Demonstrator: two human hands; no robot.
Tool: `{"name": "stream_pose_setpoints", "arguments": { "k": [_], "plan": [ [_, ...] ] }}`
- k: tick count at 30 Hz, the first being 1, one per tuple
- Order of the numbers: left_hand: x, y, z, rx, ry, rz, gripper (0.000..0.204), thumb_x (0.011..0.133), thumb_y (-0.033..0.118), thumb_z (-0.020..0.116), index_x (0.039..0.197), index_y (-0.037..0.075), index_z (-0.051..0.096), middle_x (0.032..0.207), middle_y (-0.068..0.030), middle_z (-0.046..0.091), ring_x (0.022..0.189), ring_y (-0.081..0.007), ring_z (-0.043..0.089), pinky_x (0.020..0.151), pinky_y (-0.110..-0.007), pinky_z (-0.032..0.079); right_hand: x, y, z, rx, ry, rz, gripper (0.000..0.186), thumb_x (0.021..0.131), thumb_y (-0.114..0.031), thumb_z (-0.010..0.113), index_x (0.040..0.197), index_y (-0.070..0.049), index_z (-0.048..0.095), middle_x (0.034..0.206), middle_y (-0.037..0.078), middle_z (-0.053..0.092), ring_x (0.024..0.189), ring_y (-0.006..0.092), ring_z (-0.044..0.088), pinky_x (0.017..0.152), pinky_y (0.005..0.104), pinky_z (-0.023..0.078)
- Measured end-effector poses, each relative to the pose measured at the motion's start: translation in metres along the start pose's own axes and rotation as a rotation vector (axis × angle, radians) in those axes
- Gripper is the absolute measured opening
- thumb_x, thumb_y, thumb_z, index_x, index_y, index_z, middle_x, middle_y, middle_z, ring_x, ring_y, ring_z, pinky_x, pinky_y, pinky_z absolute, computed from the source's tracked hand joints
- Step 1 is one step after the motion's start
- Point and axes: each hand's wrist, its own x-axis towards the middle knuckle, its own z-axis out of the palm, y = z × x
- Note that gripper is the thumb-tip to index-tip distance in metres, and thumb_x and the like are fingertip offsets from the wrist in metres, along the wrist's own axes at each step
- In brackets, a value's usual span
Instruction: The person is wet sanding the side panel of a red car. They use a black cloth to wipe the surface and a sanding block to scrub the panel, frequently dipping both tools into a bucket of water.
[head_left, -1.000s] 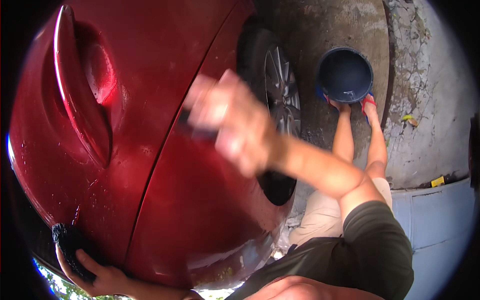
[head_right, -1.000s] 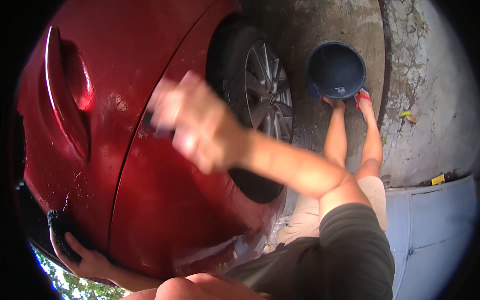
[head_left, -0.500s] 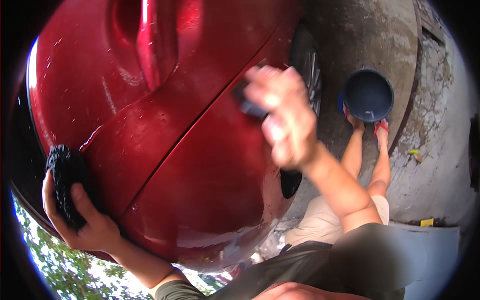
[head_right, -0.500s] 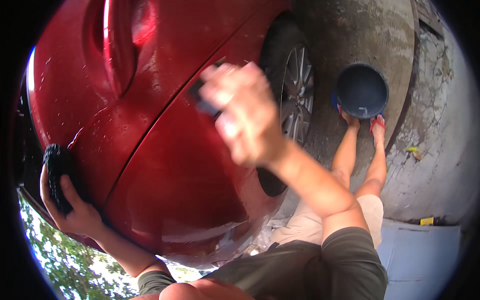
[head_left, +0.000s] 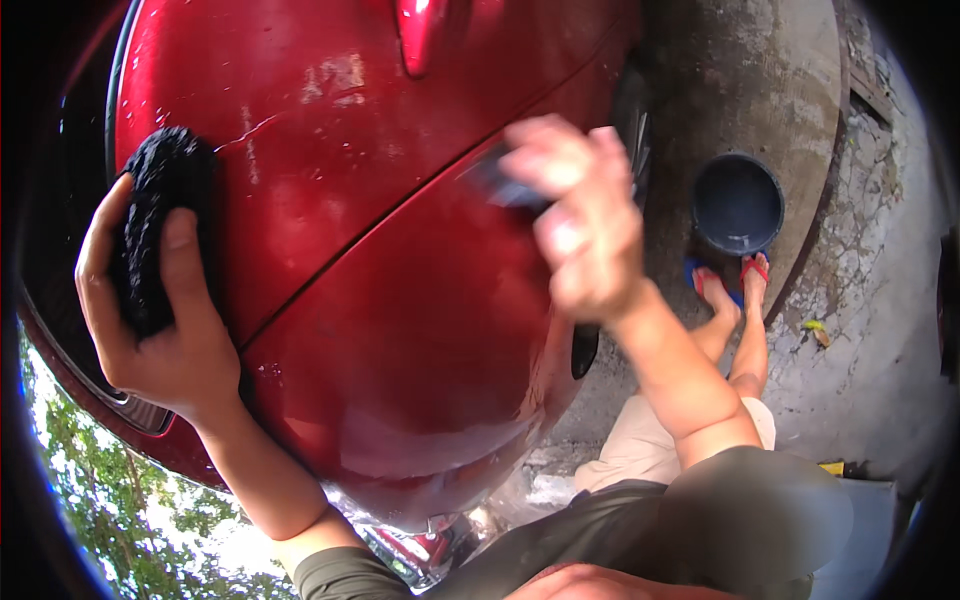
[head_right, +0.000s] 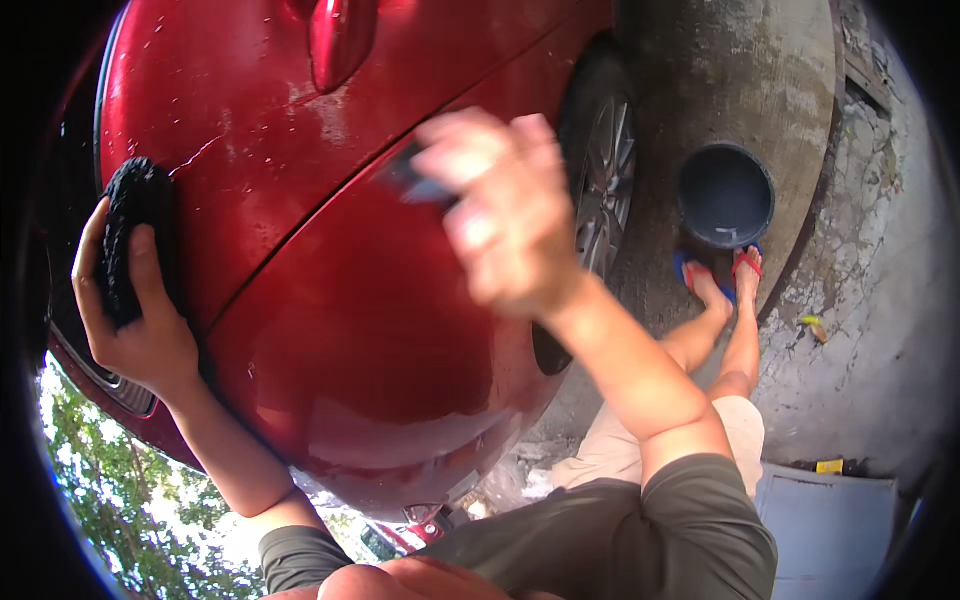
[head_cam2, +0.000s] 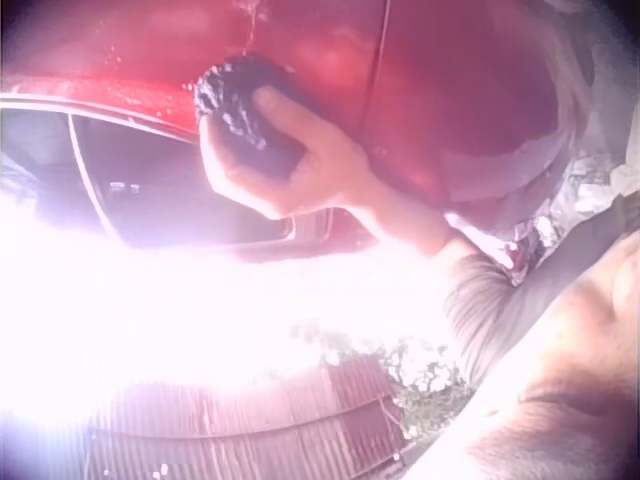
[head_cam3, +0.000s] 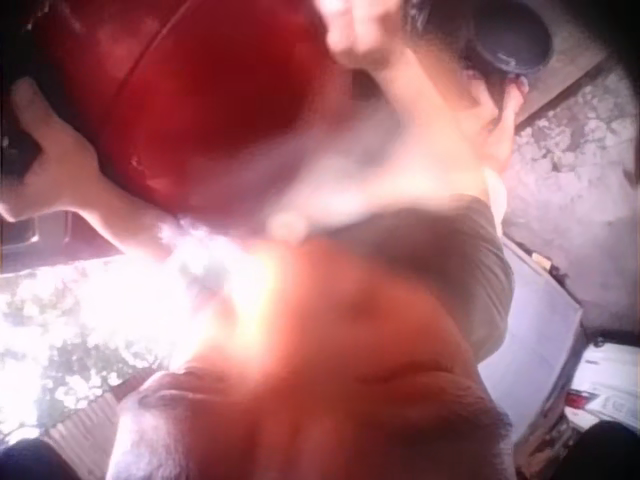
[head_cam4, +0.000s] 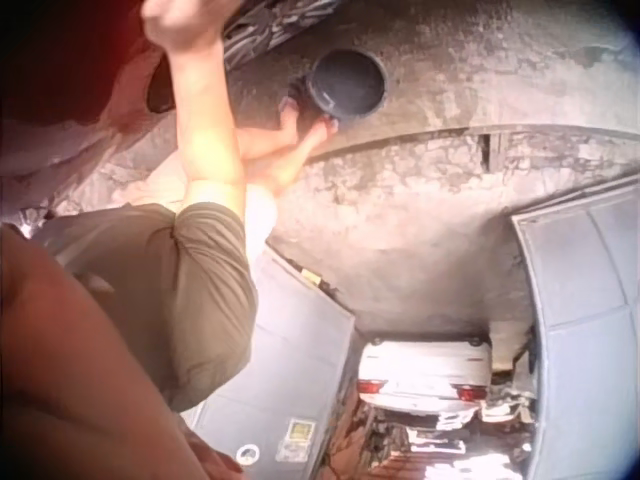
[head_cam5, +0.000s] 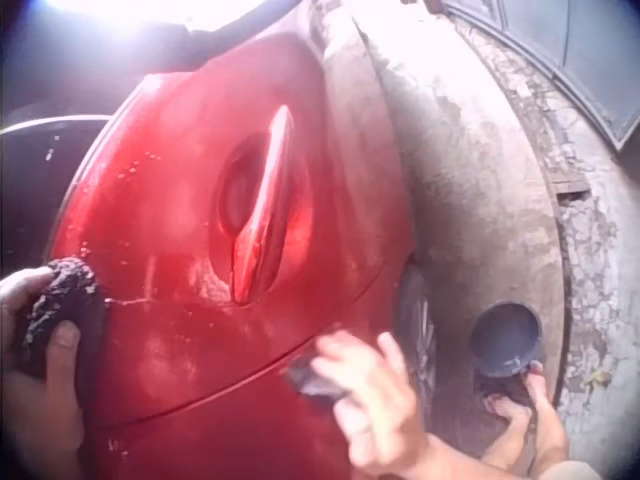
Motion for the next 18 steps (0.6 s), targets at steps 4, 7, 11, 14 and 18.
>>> {"name": "stream_pose_setpoints", "arguments": {
  "k": [4,7,11,14,18],
  "plan": [
    [0.004,0.009,-0.002,0.0,-0.012,0.022,0.03,0.096,0.011,0.077,0.124,0.003,0.074,0.118,-0.0086,0.076,0.106,-0.0173,0.071,0.095,-0.031,0.056,-0.008,-0.075,0.041,0.019,-0.014,-0.152,0.043,0.096,-0.028,0.05,0.122,-0.002,0.071,0.138,0.017,0.067,0.141,0.0327,0.055,0.127,0.0554,0.021],
    [-0.002,0.006,0.003,-0.05,0.025,-0.011,0.031,0.095,0.015,0.079,0.123,0.005,0.075,0.118,-0.008,0.076,0.106,-0.0169,0.071,0.096,-0.031,0.055,-0.01,-0.065,0.042,-0.077,0.0,-0.192,0.04,0.095,-0.021,0.048,0.12,-0.001,0.072,0.132,0.017,0.07,0.132,0.0318,0.062,0.124,0.0534,0.024],
    [0.004,0.017,-0.012,-0.004,0.029,0.008,0.031,0.094,0.018,0.08,0.123,0.006,0.076,0.117,-0.0076,0.076,0.106,-0.0168,0.071,0.096,-0.031,0.054,-0.007,-0.039,0.018,-0.163,0.149,-0.104,0.038,0.094,-0.018,0.05,0.121,-0.002,0.071,0.128,0.017,0.071,0.127,0.0355,0.064,0.119,0.0576,0.03],
    [0.006,0.019,-0.01,-0.023,0.031,0.033,0.03,0.094,0.019,0.08,0.122,0.008,0.077,0.117,-0.0072,0.077,0.106,-0.0168,0.071,0.098,-0.032,0.054,-0.018,-0.093,0.048,-0.019,0.025,-0.26,0.043,0.093,-0.023,0.052,0.126,-0.002,0.071,0.133,0.016,0.068,0.134,0.0337,0.059,0.124,0.0571,0.025],
    [0.008,0.017,-0.026,0.02,0.028,0.052,0.029,0.094,0.02,0.08,0.121,0.01,0.078,0.115,-0.0066,0.077,0.106,-0.0169,0.071,0.097,-0.032,0.054,0.001,-0.053,0.014,-0.219,0.13,-0.191,0.041,0.095,-0.017,0.05,0.125,0.002,0.07,0.132,0.016,0.07,0.133,0.0339,0.061,0.122,0.0568,0.028]
  ]
}}
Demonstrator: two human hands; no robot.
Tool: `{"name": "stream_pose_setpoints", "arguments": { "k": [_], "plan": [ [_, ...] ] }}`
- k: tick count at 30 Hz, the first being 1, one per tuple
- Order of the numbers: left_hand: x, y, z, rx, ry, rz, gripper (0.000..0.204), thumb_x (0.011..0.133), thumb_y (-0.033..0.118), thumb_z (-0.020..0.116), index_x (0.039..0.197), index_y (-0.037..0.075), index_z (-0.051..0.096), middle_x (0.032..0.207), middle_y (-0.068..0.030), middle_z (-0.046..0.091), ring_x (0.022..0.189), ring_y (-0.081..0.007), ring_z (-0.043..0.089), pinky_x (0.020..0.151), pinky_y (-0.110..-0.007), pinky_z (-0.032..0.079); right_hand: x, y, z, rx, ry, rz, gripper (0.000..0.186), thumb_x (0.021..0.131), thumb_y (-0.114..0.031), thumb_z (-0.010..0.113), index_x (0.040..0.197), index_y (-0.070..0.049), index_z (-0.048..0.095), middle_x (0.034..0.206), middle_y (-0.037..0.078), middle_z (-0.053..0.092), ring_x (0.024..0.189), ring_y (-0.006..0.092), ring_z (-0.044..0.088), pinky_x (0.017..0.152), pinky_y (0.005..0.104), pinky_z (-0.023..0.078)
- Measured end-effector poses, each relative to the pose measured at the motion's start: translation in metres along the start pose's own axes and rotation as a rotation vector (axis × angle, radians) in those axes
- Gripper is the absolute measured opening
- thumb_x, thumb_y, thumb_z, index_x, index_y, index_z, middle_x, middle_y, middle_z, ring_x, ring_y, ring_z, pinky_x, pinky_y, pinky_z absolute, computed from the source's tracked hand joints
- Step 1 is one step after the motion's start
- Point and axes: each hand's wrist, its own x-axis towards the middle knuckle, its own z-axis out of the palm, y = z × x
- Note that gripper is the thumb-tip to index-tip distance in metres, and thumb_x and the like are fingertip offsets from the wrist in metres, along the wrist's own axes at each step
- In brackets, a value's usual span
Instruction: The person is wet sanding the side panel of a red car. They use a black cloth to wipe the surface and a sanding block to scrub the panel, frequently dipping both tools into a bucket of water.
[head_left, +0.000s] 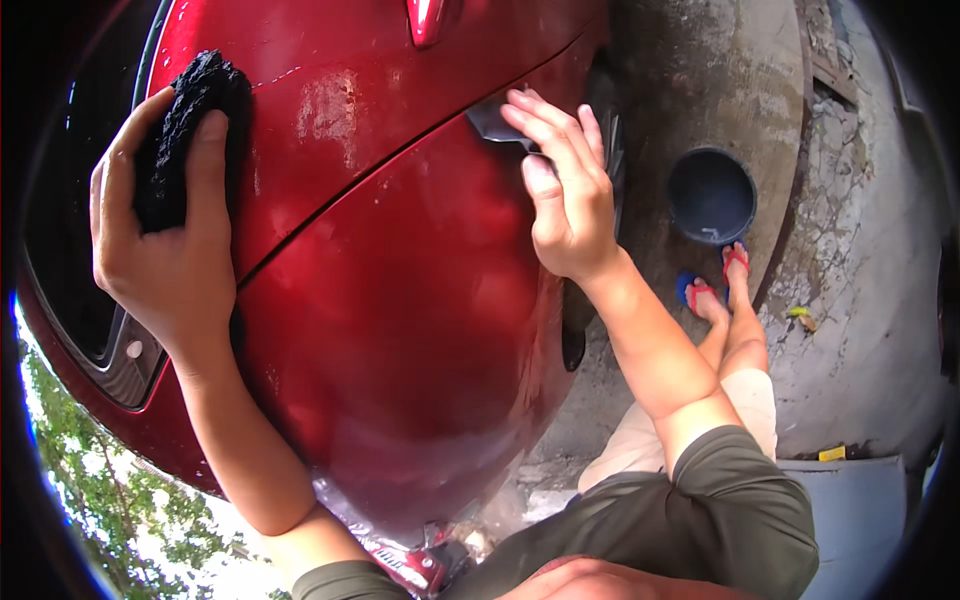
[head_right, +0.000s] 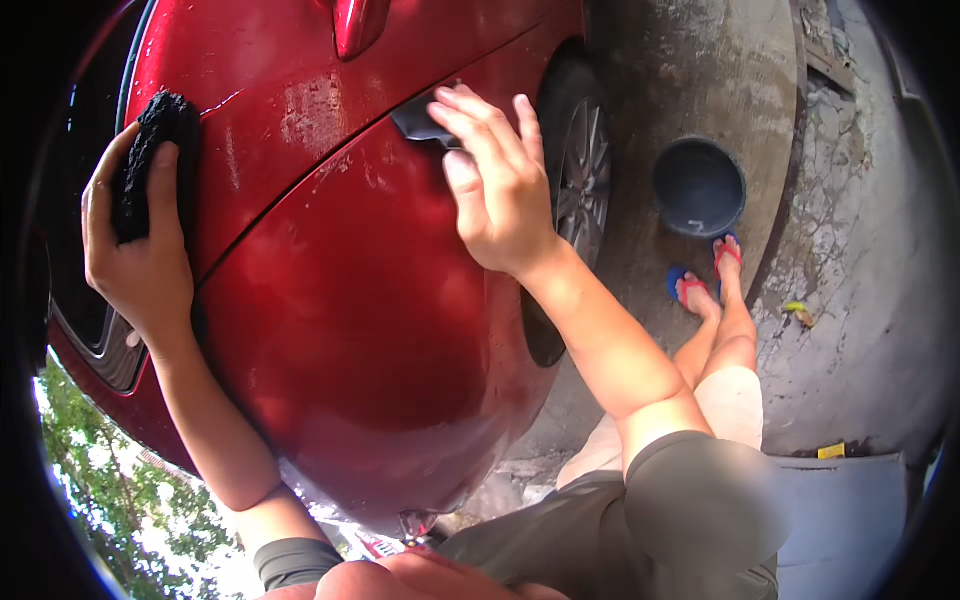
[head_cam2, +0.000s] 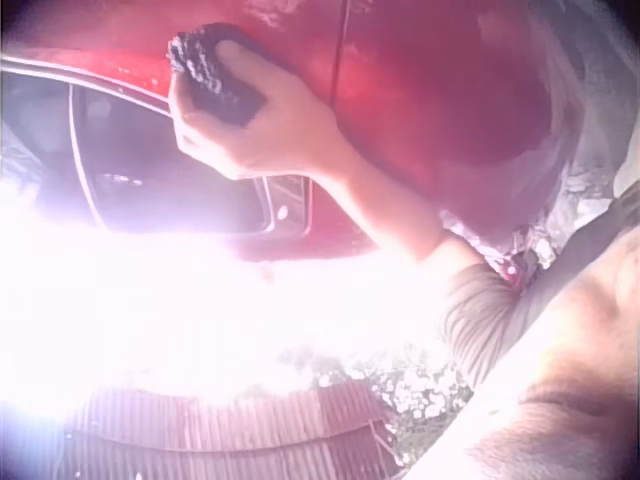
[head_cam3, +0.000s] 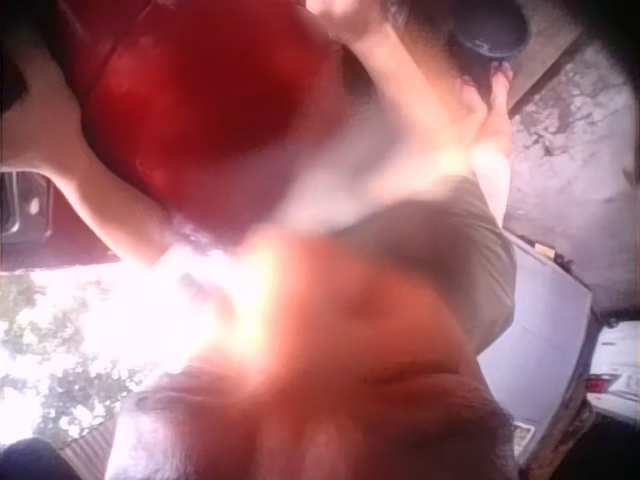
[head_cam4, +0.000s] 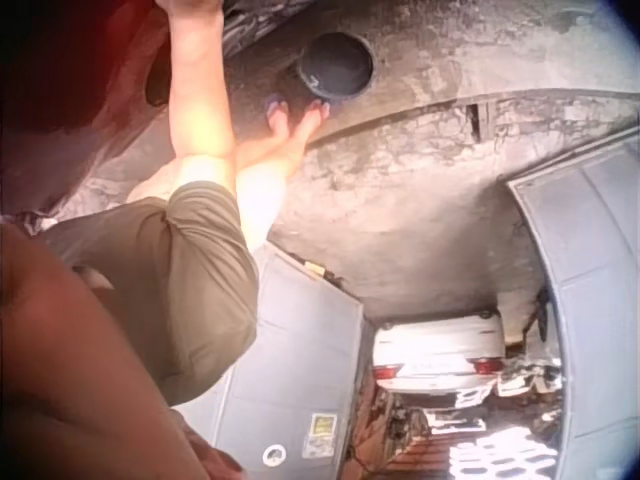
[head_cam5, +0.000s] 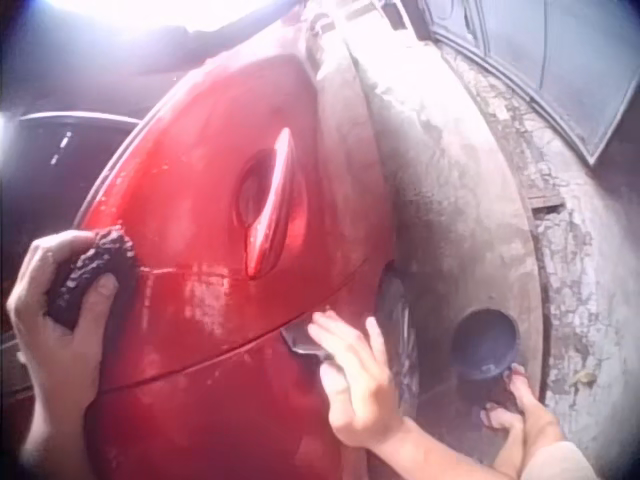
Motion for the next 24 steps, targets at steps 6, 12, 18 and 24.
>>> {"name": "stream_pose_setpoints", "arguments": {
  "k": [6,12,18,24],
  "plan": [
    [-0.004,-0.006,0.005,-0.052,-0.005,-0.021,0.03,0.096,0.021,0.078,0.123,0.009,0.077,0.115,-0.0062,0.077,0.106,-0.0168,0.072,0.097,-0.032,0.055,-0.022,-0.056,0.03,0.113,-0.085,-0.218,0.045,0.084,-0.017,0.062,0.124,0.0,0.072,0.137,0.014,0.068,0.14,0.0308,0.057,0.127,0.058,0.022],
    [-0.008,-0.018,0.008,-0.036,-0.02,-0.058,0.031,0.098,0.018,0.076,0.126,0.006,0.075,0.12,-0.0074,0.076,0.109,-0.0177,0.07,0.099,-0.032,0.054,-0.02,-0.019,0.01,0.126,-0.25,-0.101,0.057,0.095,-0.019,0.048,0.146,0.003,0.057,0.157,0.019,0.052,0.152,0.035,0.042,0.129,0.0599,0.013],
    [-0.013,-0.033,0.012,0.05,-0.052,-0.052,0.031,0.099,0.018,0.075,0.127,0.004,0.074,0.122,-0.009,0.075,0.111,-0.0189,0.07,0.099,-0.033,0.055,-0.036,0.026,0.02,-0.058,-0.245,-0.012,0.059,0.096,-0.019,0.05,0.152,0.002,0.052,0.163,0.018,0.046,0.156,0.033,0.036,0.129,0.0599,0.003],
    [-0.011,-0.036,0.023,-0.023,-0.029,-0.05,0.031,0.099,0.016,0.074,0.127,0.002,0.073,0.123,-0.0105,0.075,0.111,-0.0196,0.07,0.099,-0.033,0.056,-0.049,0.001,0.027,0.096,-0.304,-0.157,0.064,0.089,-0.021,0.062,0.15,-0.003,0.055,0.163,0.016,0.046,0.157,0.029,0.035,0.128,0.0624,0.007]
  ]
}}
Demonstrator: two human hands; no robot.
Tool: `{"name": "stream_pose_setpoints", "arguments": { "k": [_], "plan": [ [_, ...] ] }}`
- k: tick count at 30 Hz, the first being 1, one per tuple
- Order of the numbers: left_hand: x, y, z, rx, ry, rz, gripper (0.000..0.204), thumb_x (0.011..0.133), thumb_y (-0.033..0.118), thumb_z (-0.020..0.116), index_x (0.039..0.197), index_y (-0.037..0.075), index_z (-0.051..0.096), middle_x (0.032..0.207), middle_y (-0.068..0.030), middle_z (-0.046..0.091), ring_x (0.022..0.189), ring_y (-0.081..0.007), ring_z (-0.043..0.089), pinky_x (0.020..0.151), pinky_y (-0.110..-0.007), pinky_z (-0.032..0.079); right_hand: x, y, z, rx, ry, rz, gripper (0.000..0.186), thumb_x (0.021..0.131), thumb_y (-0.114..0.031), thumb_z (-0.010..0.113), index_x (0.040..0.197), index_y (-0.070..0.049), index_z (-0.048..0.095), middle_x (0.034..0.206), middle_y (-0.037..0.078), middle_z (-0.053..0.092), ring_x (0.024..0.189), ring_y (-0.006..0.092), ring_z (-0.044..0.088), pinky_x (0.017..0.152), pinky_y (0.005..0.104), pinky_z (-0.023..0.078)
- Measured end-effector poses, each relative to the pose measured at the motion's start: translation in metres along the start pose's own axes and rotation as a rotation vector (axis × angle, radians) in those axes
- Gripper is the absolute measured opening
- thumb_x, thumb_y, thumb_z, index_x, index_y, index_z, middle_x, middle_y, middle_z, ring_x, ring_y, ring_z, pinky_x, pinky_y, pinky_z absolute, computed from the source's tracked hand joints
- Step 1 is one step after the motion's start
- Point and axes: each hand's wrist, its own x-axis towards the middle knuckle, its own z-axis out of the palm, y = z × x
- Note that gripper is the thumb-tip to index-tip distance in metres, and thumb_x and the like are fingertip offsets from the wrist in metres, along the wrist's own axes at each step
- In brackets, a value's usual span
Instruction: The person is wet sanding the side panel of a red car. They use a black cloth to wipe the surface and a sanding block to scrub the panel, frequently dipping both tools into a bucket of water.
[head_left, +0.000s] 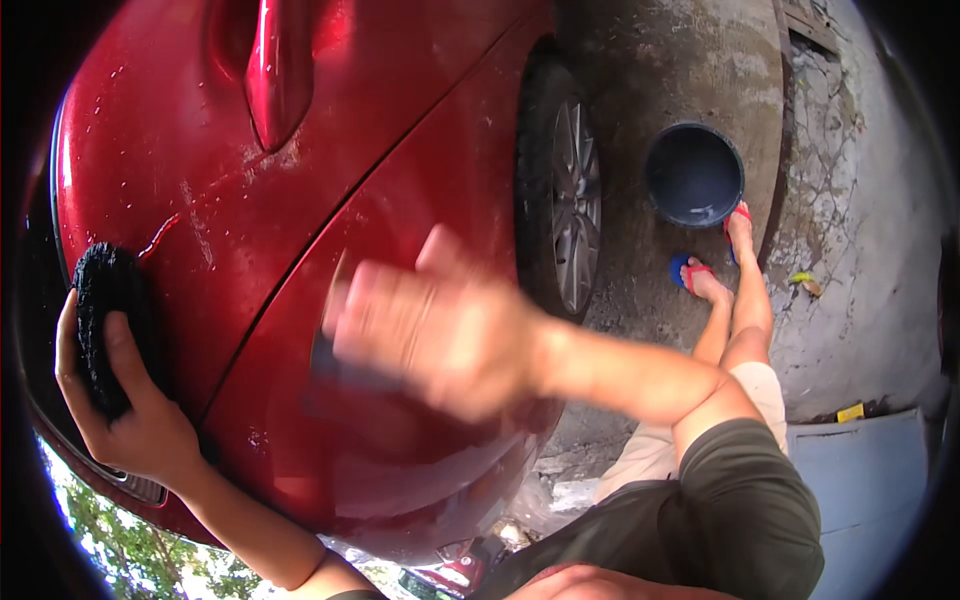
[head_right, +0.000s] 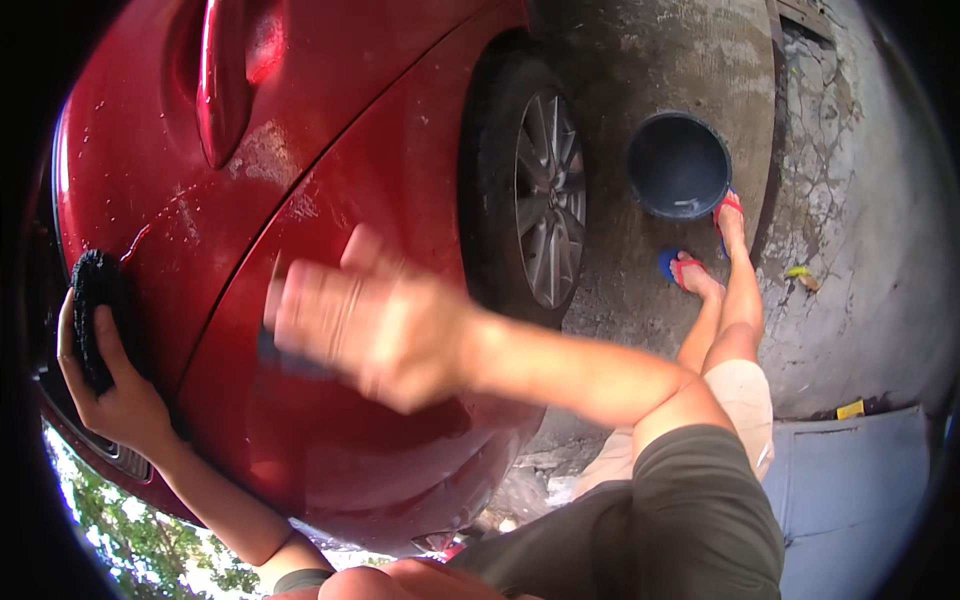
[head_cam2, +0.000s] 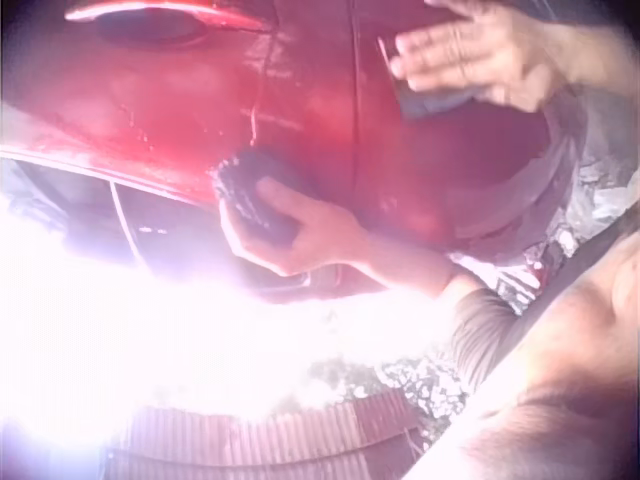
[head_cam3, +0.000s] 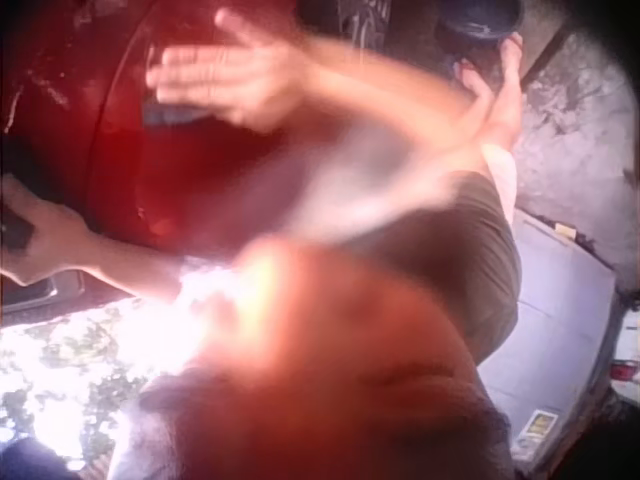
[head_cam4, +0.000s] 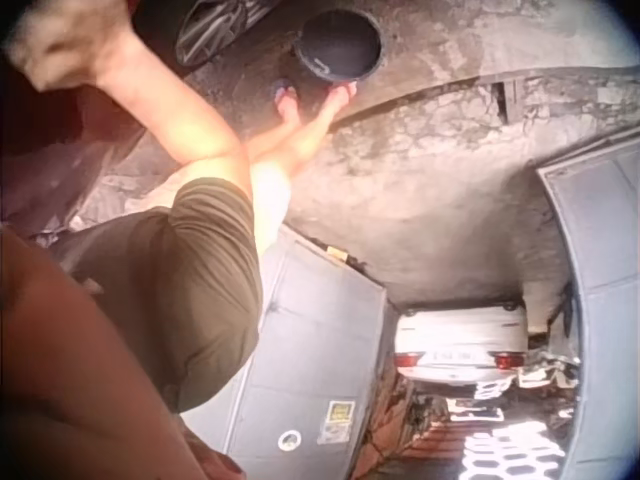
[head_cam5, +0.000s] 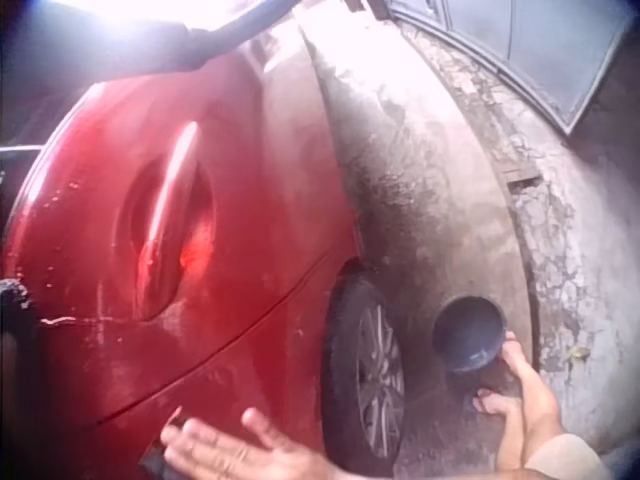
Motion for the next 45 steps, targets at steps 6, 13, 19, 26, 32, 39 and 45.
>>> {"name": "stream_pose_setpoints", "arguments": {
  "k": [6,13,19,26,32,39,45],
  "plan": [
    [0.003,-0.002,-0.002,0.033,-0.001,0.048,0.03,0.1,0.015,0.073,0.128,0.002,0.073,0.124,-0.0108,0.075,0.111,-0.0202,0.07,0.099,-0.033,0.057,0.009,-0.017,-0.009,0.25,-0.038,0.058,0.066,0.088,-0.024,0.061,0.148,0.003,0.055,0.161,0.022,0.046,0.156,0.0343,0.036,0.128,0.0618,0.006],
    [0.005,0.0,-0.005,0.039,-0.003,0.031,0.03,0.1,0.014,0.072,0.128,0.003,0.073,0.125,-0.0108,0.074,0.113,-0.0205,0.07,0.1,-0.033,0.056,0.004,0.017,-0.018,0.043,0.05,0.145,0.067,0.092,-0.02,0.057,0.154,0.003,0.048,0.162,0.021,0.045,0.156,0.037,0.034,0.129,0.0593,0.002],
    [-0.001,-0.005,-0.001,0.033,-0.014,0.012,0.03,0.1,0.013,0.072,0.129,0.004,0.073,0.125,-0.0105,0.074,0.113,-0.0203,0.069,0.1,-0.034,0.056,0.003,0.079,-0.028,-0.07,0.188,0.326,0.066,0.092,-0.014,0.054,0.154,0.006,0.045,0.163,0.026,0.042,0.156,0.0405,0.033,0.127,0.0648,0.002],
    [-0.002,-0.006,-0.001,0.075,-0.02,0.023,0.03,0.1,0.014,0.071,0.129,0.004,0.073,0.126,-0.0103,0.074,0.114,-0.021,0.07,0.1,-0.034,0.056,0.003,0.059,-0.021,-0.256,0.034,0.329,0.069,0.096,-0.026,0.06,0.155,0.006,0.043,0.169,0.025,0.031,0.159,0.0413,0.024,0.125,0.0677,0.007],
    [0.002,-0.008,-0.015,0.061,-0.025,0.022,0.03,0.1,0.012,0.071,0.129,0.002,0.073,0.126,-0.0115,0.074,0.114,-0.0215,0.07,0.101,-0.034,0.055,-0.019,0.007,-0.029,0.14,-0.027,0.291,0.066,0.1,-0.013,0.052,0.159,0.008,0.033,0.168,0.028,0.029,0.16,0.0373,0.024,0.128,0.0573,0.015],
    [0.004,-0.007,-0.008,0.023,-0.014,0.044,0.03,0.1,0.012,0.071,0.129,0.002,0.073,0.126,-0.0111,0.074,0.114,-0.0216,0.07,0.101,-0.034,0.054,0.004,0.112,-0.093,-0.367,0.455,0.289,0.058,0.101,-0.006,0.053,0.157,0.004,0.041,0.167,0.022,0.036,0.155,0.0424,0.032,0.129,0.0487,0.02],
    [0.006,-0.009,-0.018,0.112,-0.022,0.064,0.03,0.101,0.015,0.071,0.128,0.004,0.073,0.126,-0.0107,0.074,0.113,-0.0214,0.07,0.101,-0.034,0.055,0.005,0.019,-0.015,-0.042,0.105,0.464,0.069,0.104,-0.022,0.052,0.163,0.003,0.027,0.17,0.024,0.026,0.159,0.0465,0.018,0.125,0.0649,0.011]
  ]
}}
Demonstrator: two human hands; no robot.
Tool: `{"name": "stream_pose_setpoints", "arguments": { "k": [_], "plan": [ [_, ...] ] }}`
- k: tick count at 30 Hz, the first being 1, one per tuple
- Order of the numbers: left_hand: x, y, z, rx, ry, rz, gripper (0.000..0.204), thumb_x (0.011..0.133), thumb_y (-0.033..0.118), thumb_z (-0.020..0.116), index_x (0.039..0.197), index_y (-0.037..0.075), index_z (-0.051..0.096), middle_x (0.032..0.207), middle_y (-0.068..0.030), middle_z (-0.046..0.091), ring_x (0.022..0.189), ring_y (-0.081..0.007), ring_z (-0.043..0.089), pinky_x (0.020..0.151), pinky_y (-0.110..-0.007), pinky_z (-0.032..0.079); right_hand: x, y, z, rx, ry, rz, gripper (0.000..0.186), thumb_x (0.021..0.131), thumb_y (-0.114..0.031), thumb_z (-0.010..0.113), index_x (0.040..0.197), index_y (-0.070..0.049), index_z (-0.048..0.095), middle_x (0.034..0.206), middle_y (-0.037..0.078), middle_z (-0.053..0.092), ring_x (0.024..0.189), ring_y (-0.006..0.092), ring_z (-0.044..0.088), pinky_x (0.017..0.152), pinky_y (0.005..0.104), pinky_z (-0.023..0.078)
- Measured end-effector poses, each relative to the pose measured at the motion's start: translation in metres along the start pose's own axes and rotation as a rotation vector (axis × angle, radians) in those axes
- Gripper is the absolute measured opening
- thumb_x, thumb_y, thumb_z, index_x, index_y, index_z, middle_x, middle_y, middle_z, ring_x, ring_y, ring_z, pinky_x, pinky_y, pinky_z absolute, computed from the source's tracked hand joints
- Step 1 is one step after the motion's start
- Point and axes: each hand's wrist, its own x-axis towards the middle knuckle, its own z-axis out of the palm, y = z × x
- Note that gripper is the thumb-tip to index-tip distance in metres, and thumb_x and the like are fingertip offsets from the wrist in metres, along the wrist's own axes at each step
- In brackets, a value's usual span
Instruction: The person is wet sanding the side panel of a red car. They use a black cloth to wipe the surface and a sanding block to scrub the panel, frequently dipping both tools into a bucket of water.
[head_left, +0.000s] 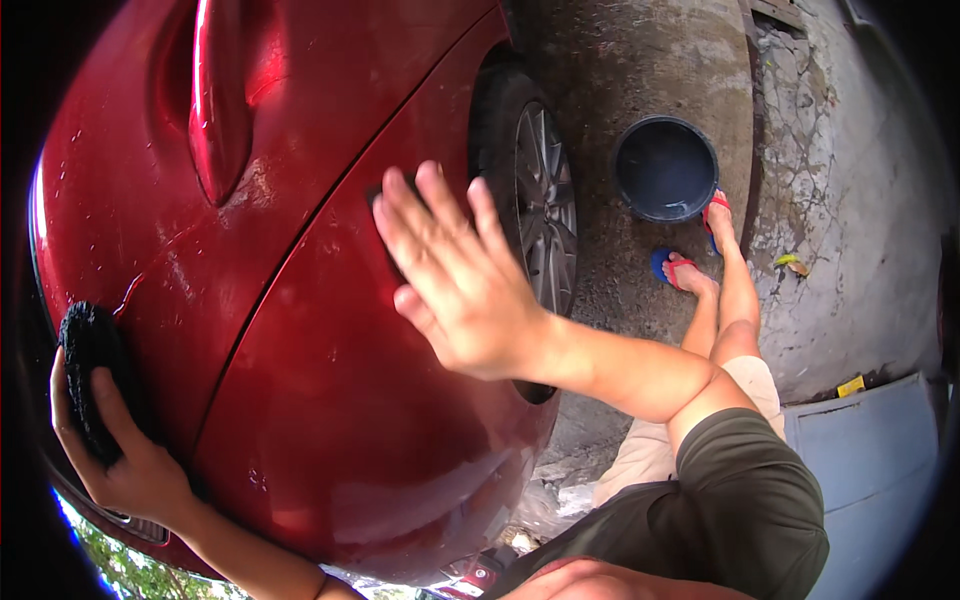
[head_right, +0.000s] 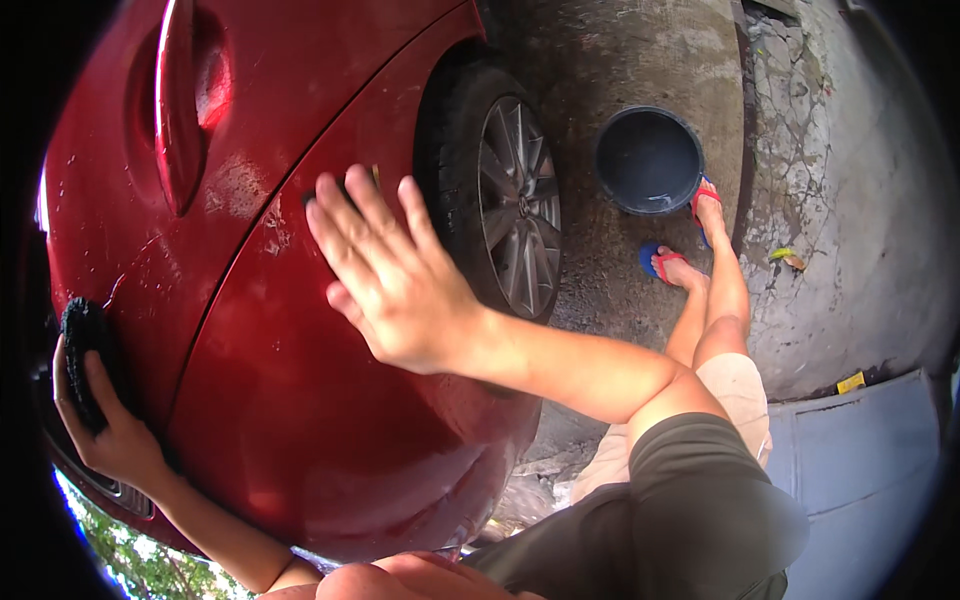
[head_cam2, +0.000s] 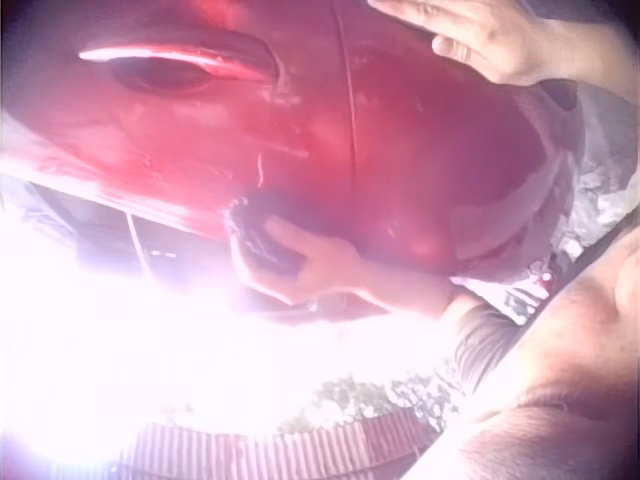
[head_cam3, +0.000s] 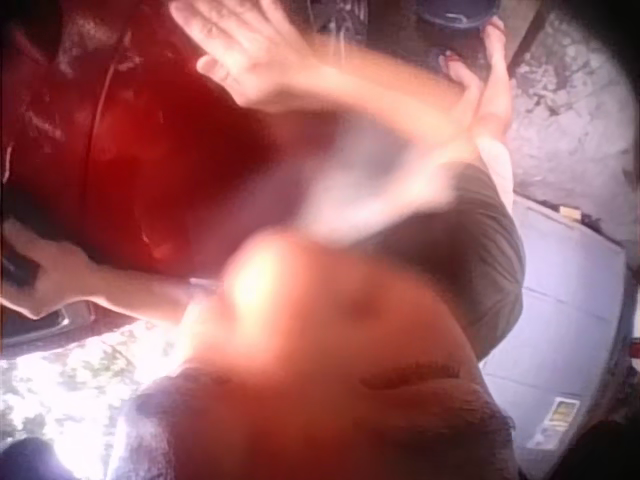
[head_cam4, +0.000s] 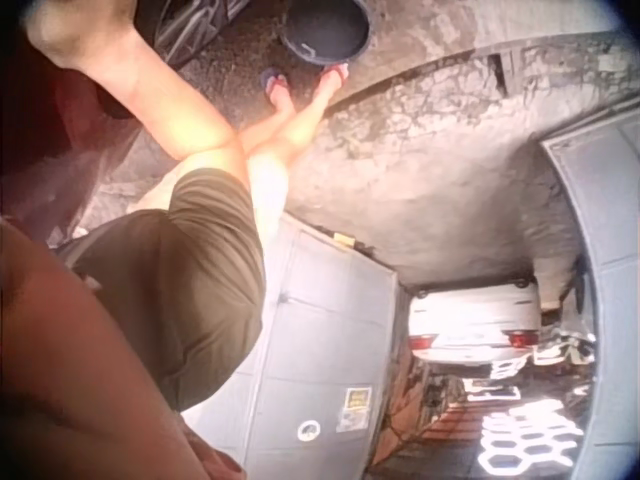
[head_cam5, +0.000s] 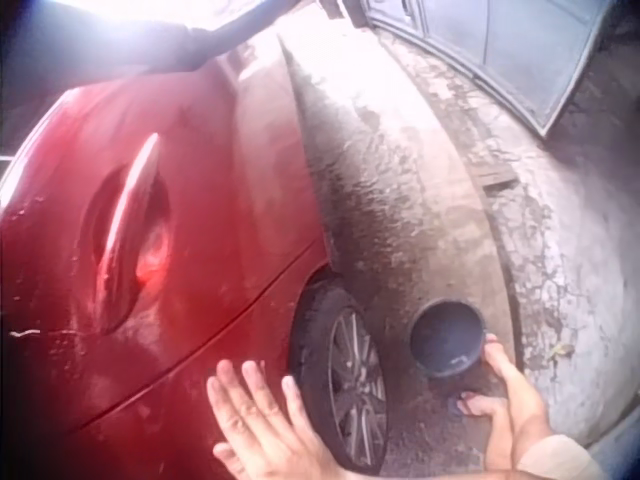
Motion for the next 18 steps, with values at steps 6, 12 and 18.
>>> {"name": "stream_pose_setpoints", "arguments": {
  "k": [6,12,18],
  "plan": [
    [0.002,-0.001,0.002,0.008,0.032,-0.024,0.03,0.1,0.015,0.072,0.128,0.004,0.074,0.125,-0.0104,0.074,0.113,-0.0207,0.07,0.1,-0.034,0.055,0.003,-0.018,-0.005,-0.022,-0.054,0.066,0.072,0.106,-0.032,0.048,0.165,0.002,0.023,0.172,0.026,0.02,0.158,0.0496,0.015,0.123,0.0694,0.01],
    [0.0,0.003,0.009,-0.022,0.018,-0.039,0.03,0.1,0.014,0.072,0.128,0.003,0.073,0.125,-0.0103,0.075,0.113,-0.0207,0.07,0.099,-0.034,0.055,0.033,0.026,-0.004,-0.091,0.005,0.15,0.071,0.11,-0.035,0.041,0.166,0.0,0.018,0.173,0.025,0.015,0.16,0.0482,0.01,0.121,0.0734,0.007],
    [0.006,0.005,0.004,0.018,-0.023,-0.002,0.029,0.101,0.014,0.071,0.128,0.005,0.074,0.125,-0.0098,0.074,0.113,-0.0205,0.07,0.098,-0.034,0.056,0.057,0.043,-0.015,-0.228,-0.002,0.175,0.075,0.109,-0.04,0.042,0.165,0.004,0.018,0.174,0.024,0.014,0.161,0.0463,0.007,0.121,0.0736,0.004]
  ]
}}
